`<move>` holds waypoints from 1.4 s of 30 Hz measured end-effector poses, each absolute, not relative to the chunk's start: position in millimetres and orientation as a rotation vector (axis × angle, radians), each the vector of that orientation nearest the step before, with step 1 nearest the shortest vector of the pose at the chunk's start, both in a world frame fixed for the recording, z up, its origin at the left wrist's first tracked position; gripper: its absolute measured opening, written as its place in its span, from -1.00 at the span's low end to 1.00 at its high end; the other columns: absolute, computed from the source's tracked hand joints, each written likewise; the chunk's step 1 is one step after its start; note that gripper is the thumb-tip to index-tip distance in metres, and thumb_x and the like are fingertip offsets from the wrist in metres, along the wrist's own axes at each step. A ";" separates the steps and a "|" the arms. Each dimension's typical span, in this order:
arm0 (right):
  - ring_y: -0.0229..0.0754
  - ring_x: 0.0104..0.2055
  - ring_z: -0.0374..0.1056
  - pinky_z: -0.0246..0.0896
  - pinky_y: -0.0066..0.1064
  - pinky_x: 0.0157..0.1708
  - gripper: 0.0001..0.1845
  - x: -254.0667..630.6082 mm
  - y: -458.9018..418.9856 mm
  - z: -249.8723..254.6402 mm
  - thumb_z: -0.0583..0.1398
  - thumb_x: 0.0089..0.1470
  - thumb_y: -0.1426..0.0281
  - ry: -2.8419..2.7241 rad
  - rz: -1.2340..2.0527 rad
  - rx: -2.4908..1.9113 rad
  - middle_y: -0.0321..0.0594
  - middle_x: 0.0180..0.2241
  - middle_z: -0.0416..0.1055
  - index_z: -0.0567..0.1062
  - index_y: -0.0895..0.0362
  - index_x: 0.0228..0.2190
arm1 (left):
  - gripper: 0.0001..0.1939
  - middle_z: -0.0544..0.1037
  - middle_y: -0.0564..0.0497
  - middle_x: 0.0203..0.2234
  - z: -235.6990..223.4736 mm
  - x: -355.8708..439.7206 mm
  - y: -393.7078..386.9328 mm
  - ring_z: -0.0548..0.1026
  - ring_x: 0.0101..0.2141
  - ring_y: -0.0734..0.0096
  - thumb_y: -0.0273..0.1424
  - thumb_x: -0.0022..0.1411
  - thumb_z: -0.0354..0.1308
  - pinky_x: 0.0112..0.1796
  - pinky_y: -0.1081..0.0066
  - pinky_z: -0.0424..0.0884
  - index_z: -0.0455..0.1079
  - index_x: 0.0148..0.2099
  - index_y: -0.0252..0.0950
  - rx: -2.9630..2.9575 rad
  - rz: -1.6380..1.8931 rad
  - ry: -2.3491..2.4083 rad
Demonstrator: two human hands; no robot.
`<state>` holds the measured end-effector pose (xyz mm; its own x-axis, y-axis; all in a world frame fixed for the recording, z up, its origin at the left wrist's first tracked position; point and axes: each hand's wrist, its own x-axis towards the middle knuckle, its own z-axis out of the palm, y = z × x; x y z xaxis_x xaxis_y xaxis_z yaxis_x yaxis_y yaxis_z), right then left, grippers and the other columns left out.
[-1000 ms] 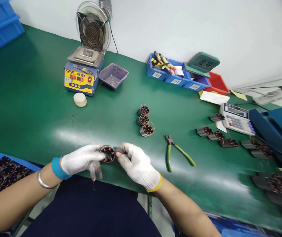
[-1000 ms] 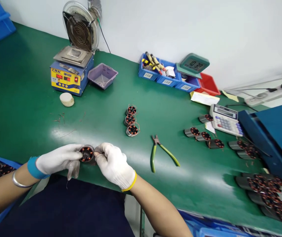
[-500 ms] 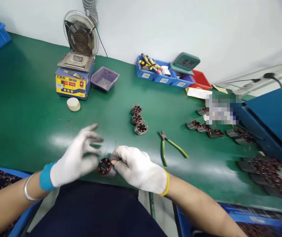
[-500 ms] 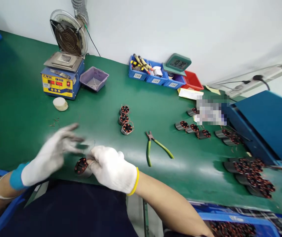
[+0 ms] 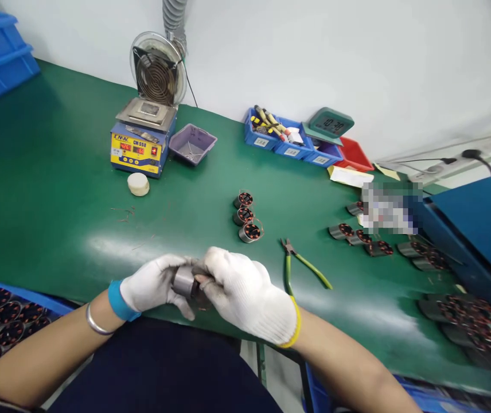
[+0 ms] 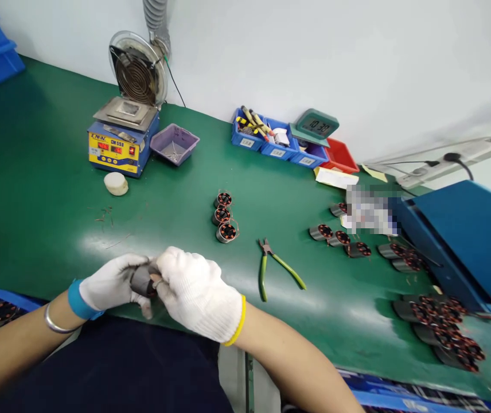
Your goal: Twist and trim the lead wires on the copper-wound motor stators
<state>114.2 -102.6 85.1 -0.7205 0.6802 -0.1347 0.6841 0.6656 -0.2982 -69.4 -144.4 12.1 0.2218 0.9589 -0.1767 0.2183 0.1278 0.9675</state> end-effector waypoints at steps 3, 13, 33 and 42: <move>-0.19 -0.41 0.33 -0.15 -0.38 -0.55 -0.87 113.7 -102.0 86.2 0.09 0.14 0.36 2.866 -0.348 1.010 -0.23 -0.36 0.44 0.41 0.07 -0.27 | -0.61 0.57 -0.07 -0.32 21.8 -70.9 -143.4 0.55 -0.35 0.26 -0.17 0.19 -0.02 -0.45 0.36 0.48 0.37 -0.03 -0.26 1.246 0.669 0.967; -0.21 -0.43 0.35 -0.04 -0.41 -0.55 -0.86 110.8 -100.2 87.3 0.07 0.14 0.41 2.806 -0.217 0.962 -0.19 -0.33 0.45 0.43 0.09 -0.29 | -0.88 0.47 0.05 -0.44 35.9 -72.1 -144.3 0.43 -0.42 0.40 -0.33 0.17 0.00 -0.34 0.38 0.45 0.27 -0.34 -0.25 1.468 0.631 1.013; -0.03 0.01 0.36 0.28 -0.08 0.05 -0.77 148.3 -105.5 20.3 0.13 0.14 0.45 3.523 -0.531 0.772 -0.05 -0.12 0.46 0.42 0.12 -0.13 | -0.93 0.43 -0.13 -0.02 -17.6 -83.1 -149.1 0.47 -0.08 0.24 -0.42 0.20 0.13 -0.08 0.28 0.44 0.40 -0.24 -0.28 2.301 0.580 1.362; 0.05 -0.08 0.31 0.19 -0.04 0.00 -0.55 124.9 -76.8 8.4 0.07 0.20 0.18 3.254 -0.172 0.586 0.09 -0.05 0.40 0.43 0.29 -0.08 | -0.89 0.49 -0.03 -0.24 -20.0 -83.3 -148.8 0.48 -0.26 0.36 -0.34 0.14 0.25 -0.23 0.35 0.43 0.43 -0.30 -0.26 2.151 0.844 1.490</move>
